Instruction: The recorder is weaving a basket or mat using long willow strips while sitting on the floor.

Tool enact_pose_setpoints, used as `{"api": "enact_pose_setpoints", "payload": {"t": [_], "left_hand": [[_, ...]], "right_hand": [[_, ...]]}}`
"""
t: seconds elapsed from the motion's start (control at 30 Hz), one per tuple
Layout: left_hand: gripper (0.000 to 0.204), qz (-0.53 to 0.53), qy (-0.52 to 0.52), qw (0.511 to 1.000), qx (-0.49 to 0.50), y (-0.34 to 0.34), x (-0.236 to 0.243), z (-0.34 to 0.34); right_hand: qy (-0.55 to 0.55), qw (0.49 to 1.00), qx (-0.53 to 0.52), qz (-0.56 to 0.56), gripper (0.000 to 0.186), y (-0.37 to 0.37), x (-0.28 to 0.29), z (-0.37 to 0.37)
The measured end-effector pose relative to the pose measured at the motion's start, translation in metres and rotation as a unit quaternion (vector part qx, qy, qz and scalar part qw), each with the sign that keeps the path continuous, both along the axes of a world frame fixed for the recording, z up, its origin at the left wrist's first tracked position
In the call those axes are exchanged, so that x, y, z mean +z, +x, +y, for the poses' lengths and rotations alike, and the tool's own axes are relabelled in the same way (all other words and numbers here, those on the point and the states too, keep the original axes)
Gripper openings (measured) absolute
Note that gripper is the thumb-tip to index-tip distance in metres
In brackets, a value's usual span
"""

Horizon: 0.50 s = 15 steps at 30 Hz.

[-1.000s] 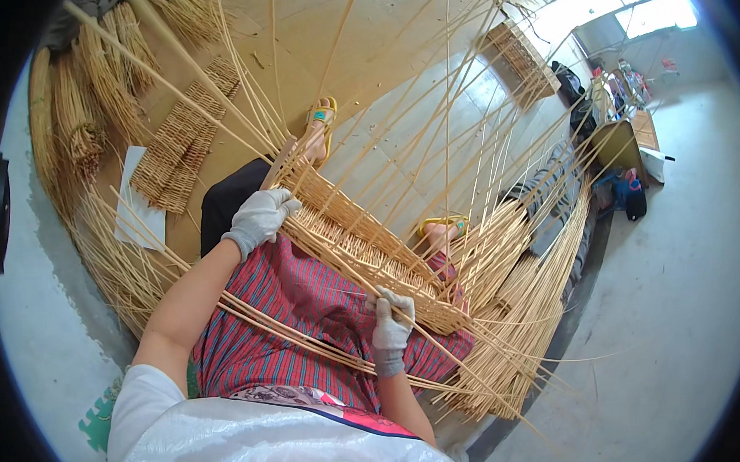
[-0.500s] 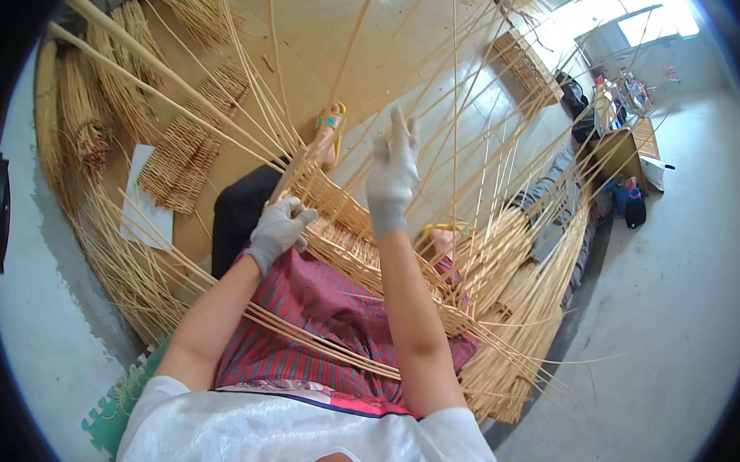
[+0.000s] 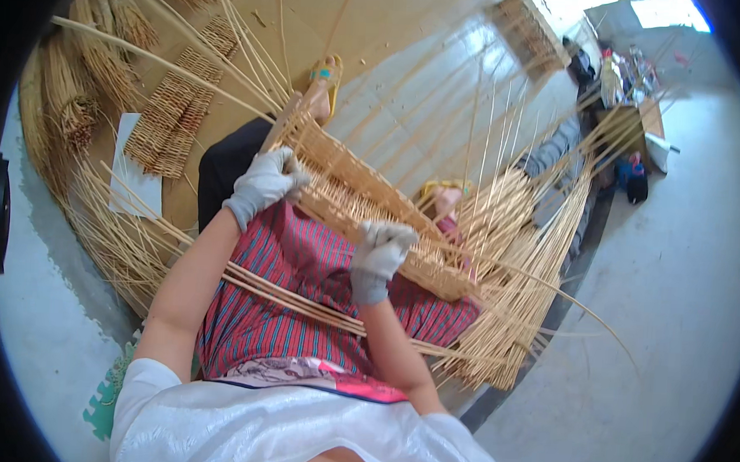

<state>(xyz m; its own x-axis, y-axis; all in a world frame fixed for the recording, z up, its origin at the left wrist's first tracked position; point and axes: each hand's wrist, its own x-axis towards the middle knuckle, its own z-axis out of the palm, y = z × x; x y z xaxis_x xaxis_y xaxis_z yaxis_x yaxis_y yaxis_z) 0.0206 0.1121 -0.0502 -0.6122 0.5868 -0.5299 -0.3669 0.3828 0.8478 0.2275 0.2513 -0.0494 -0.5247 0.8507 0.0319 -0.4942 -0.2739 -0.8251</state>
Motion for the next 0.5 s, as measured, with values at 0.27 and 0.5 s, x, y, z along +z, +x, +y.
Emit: {"api": "enact_pose_setpoints", "payload": {"t": [0.27,0.5], "left_hand": [[0.045,0.126,-0.105,0.986,0.01,0.011,0.026,0.011],[0.056,0.228,-0.148,0.942,-0.199,0.054,0.028,0.053]], "right_hand": [[-0.031,0.999,-0.021,0.002,0.053,0.0,0.002,-0.021],[-0.254,0.966,-0.04,-0.024,0.044,0.025,-0.016,-0.004]]}}
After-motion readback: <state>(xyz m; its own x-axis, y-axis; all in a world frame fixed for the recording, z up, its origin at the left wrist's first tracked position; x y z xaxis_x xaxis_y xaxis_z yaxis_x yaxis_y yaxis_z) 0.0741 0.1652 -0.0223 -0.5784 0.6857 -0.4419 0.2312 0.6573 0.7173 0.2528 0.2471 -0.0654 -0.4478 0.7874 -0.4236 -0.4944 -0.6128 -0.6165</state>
